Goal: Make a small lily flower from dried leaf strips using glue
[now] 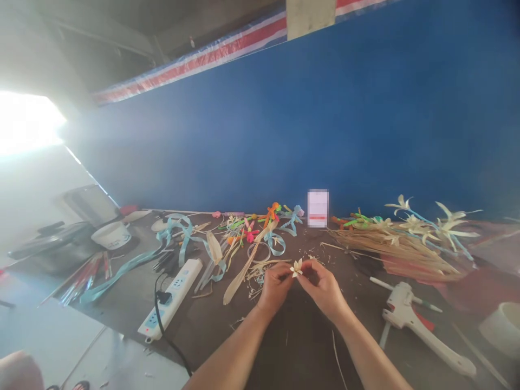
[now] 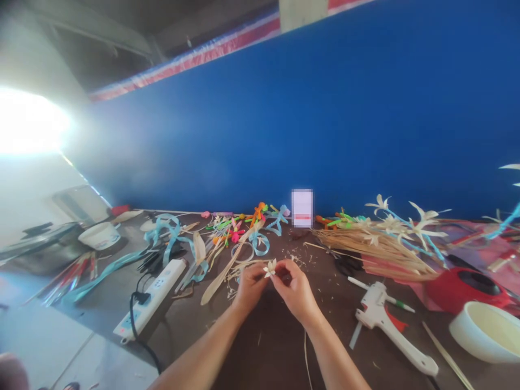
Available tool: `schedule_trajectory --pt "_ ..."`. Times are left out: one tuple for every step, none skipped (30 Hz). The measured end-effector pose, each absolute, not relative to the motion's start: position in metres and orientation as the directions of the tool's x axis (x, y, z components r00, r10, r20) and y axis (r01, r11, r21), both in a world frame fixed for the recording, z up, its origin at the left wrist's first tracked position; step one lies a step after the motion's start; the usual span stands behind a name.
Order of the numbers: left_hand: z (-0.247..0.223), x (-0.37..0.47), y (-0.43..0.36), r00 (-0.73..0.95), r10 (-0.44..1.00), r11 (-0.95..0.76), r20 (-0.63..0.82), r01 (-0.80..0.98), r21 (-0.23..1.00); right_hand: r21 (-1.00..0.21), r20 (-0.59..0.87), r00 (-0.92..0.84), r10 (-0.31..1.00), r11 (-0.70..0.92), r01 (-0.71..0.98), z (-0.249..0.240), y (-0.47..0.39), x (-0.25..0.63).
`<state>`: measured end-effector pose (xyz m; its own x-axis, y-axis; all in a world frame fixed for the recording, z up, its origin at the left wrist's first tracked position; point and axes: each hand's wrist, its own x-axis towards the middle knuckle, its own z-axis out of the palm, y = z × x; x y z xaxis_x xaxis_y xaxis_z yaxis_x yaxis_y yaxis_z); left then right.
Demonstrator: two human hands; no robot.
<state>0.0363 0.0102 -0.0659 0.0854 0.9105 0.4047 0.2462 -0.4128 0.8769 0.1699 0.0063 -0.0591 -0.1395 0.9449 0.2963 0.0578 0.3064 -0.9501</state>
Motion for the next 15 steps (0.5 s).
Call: schedule_trajectory --pt "-0.0663 0.0365 0.0098 0.079 0.907 -0.42 0.415 0.258 0.87 -0.948 0.301 -0.139 0.943 0.312 0.065 -0.0589 0.0057 0.1693" --pt "-0.0668 0.0369 0.0095 0.071 0.903 -0.426 0.423 0.271 0.863 -0.946 0.305 -0.139 0.942 0.317 0.074 -0.0587 0.0052 0.1688" --pt "-0.0673 0.0373 0.0091 0.06 0.9 -0.43 0.432 0.284 0.857 -0.943 0.309 -0.139 0.941 0.322 0.086 -0.0585 0.0048 0.1684" --pt "-0.0677 0.0378 0.0088 0.048 0.896 -0.434 0.441 0.296 0.851 -0.94 0.312 -0.137 0.94 0.327 0.099 -0.0585 0.0044 0.1681" --pt "-0.068 0.0382 0.0085 0.036 0.891 -0.44 0.452 0.308 0.844 -0.938 0.312 -0.136 0.94 0.328 0.114 -0.0586 0.0041 0.1679" --pt "-0.0682 0.0386 0.0082 0.028 0.886 -0.447 0.463 0.317 0.836 -0.936 0.311 -0.134 0.941 0.327 0.126 -0.059 0.0039 0.1677" --pt "-0.0682 0.0387 0.0079 0.024 0.881 -0.454 0.473 0.325 0.83 -0.935 0.309 -0.131 0.942 0.326 0.137 -0.0594 0.0038 0.1675" --pt "-0.0681 0.0388 0.0075 0.024 0.876 -0.462 0.482 0.331 0.823 -0.935 0.309 -0.124 0.943 0.325 0.143 -0.06 0.0038 0.1673" --pt "-0.068 0.0388 0.007 0.028 0.872 -0.468 0.488 0.336 0.817 -0.935 0.306 -0.118 0.945 0.322 0.147 -0.0604 0.0037 0.167" --pt "-0.0678 0.0387 0.0065 0.03 0.869 -0.473 0.494 0.341 0.812 -0.937 0.304 -0.11 0.946 0.318 0.146 -0.0607 0.0035 0.1667" --pt "-0.0677 0.0386 0.006 0.028 0.866 -0.476 0.499 0.347 0.808 -0.938 0.302 -0.105 0.947 0.315 0.144 -0.0606 0.0032 0.1664" --pt "-0.0676 0.0385 0.0054 0.025 0.864 -0.478 0.503 0.355 0.803 -0.938 0.302 -0.1 0.948 0.314 0.145 -0.0601 0.0028 0.1662" --pt "-0.0675 0.0385 0.0049 0.019 0.861 -0.479 0.508 0.366 0.798 -0.937 0.303 -0.099 0.948 0.315 0.15 -0.0592 0.0022 0.166" --pt "-0.0676 0.0385 0.0044 0.013 0.858 -0.479 0.513 0.38 0.791 -0.935 0.305 -0.102 0.947 0.318 0.16 -0.058 0.0015 0.1658" --pt "-0.0676 0.0386 0.004 0.006 0.855 -0.479 0.519 0.395 0.784 -0.931 0.307 -0.107 0.946 0.322 0.171 -0.0567 0.0008 0.1656"
